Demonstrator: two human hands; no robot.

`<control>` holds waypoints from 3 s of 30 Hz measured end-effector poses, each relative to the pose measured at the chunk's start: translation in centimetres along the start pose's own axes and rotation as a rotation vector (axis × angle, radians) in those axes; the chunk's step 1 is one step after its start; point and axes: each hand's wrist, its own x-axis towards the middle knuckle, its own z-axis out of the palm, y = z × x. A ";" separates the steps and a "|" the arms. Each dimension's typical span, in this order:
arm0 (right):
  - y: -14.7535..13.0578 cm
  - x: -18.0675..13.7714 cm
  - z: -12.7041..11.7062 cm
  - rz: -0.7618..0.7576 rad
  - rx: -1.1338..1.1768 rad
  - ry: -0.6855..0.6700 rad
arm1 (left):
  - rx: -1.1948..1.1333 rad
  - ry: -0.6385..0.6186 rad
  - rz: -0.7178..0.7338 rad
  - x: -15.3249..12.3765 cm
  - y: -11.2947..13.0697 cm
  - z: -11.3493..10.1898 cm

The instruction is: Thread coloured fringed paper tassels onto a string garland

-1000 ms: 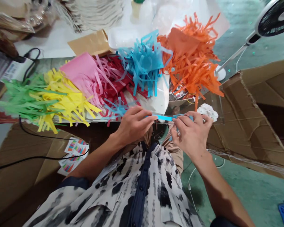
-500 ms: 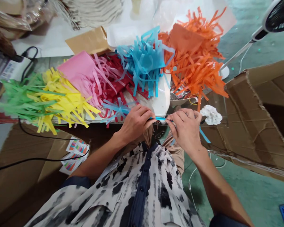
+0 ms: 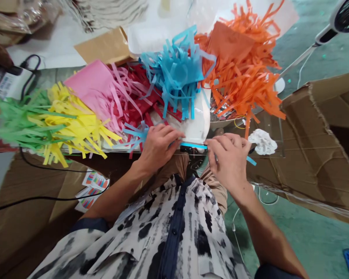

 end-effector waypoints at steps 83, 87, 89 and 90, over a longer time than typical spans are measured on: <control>-3.7 8.5 3.5 0.182 -0.033 -0.030 | -1.304 0.211 -0.661 -5.2 3.8 -2.8; -3.5 7.0 1.9 0.203 0.404 0.003 | -1.336 0.270 -0.649 -4.6 3.8 -3.6; -4.0 6.1 0.8 0.261 0.712 0.050 | -1.354 0.270 -0.641 -4.2 4.0 -4.1; -4.3 5.6 0.3 0.292 0.836 0.070 | -1.362 0.263 -0.640 -4.1 4.2 -4.4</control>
